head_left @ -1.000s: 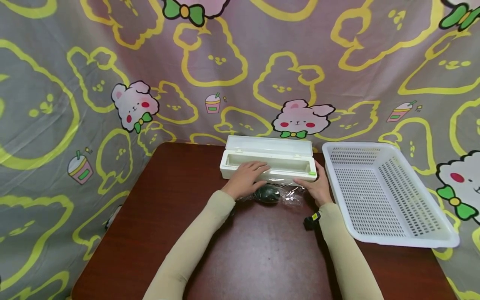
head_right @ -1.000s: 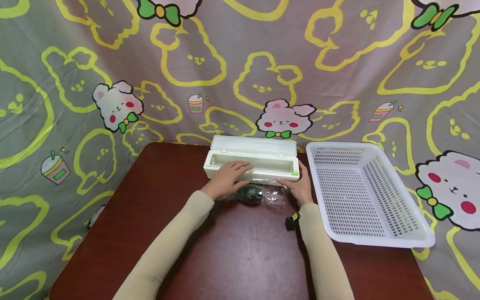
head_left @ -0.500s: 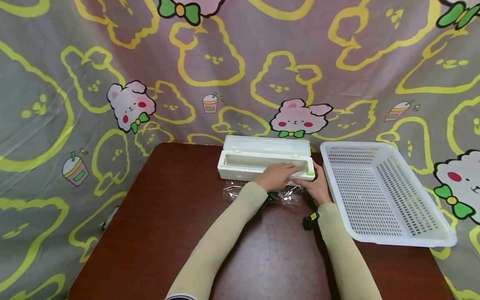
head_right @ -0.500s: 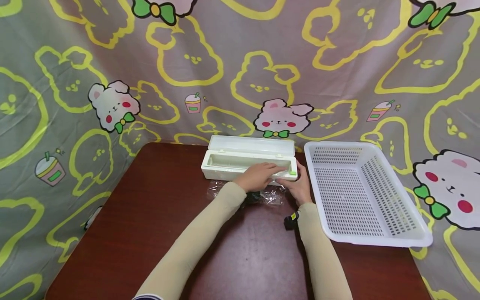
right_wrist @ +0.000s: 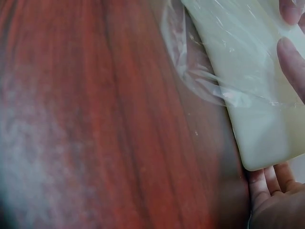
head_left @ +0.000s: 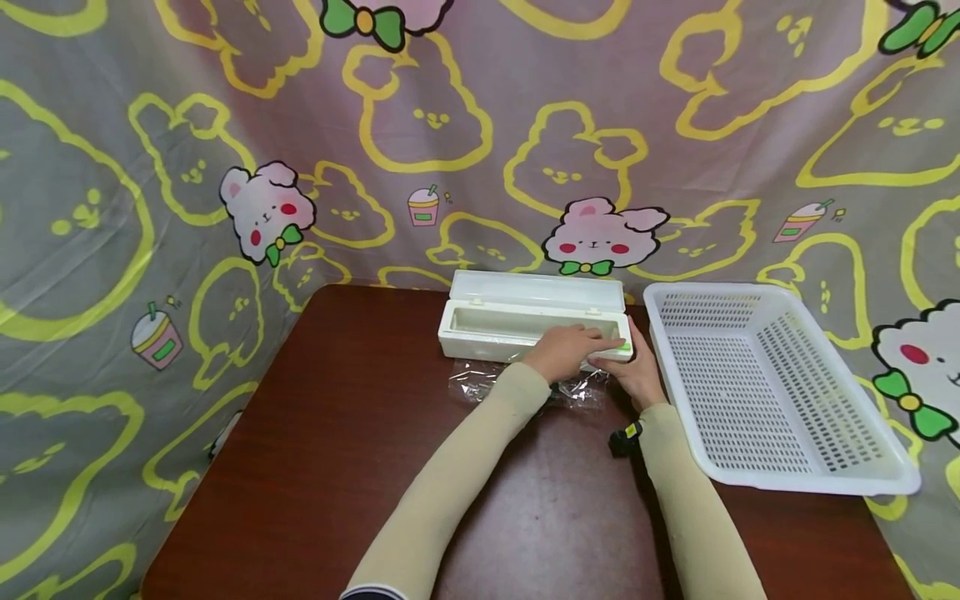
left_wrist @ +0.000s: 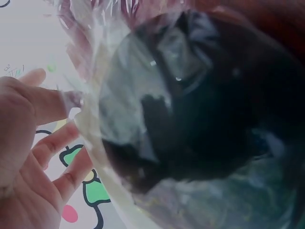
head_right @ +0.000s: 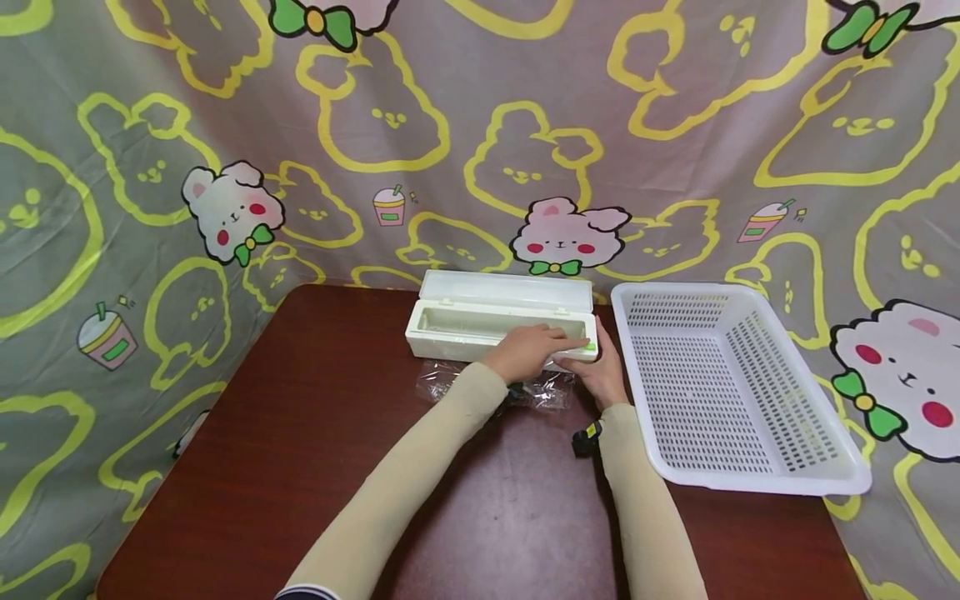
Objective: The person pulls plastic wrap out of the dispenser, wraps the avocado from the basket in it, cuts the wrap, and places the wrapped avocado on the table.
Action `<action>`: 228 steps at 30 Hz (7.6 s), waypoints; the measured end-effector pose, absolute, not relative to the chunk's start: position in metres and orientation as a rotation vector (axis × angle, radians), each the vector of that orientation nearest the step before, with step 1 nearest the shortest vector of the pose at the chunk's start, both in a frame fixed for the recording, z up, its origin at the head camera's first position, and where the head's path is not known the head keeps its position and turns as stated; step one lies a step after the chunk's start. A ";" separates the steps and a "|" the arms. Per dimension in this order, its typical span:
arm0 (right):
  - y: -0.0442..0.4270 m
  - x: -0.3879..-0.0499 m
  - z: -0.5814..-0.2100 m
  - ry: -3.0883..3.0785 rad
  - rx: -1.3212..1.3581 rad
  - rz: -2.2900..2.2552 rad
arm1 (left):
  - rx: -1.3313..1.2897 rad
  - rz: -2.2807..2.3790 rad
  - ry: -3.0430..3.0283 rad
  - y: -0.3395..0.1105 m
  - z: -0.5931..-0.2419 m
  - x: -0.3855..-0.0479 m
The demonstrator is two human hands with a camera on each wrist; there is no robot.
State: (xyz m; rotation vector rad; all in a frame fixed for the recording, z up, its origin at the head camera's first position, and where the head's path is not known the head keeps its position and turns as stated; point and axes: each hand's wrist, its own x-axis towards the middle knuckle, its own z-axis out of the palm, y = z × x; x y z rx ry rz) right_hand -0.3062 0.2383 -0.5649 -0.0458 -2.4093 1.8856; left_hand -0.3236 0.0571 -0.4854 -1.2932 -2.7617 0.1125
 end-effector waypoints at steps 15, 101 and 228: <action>0.233 -0.293 -0.536 -2.350 0.006 1.979 | -1.273 0.092 -2.778 0.058 -0.487 -0.323; 0.236 -0.292 -0.533 -2.434 0.063 1.771 | -1.336 -0.187 -2.734 0.038 -0.490 -0.334; 0.235 -0.288 -0.528 -2.454 0.015 1.759 | -1.215 -0.124 -2.588 -0.079 -0.500 -0.344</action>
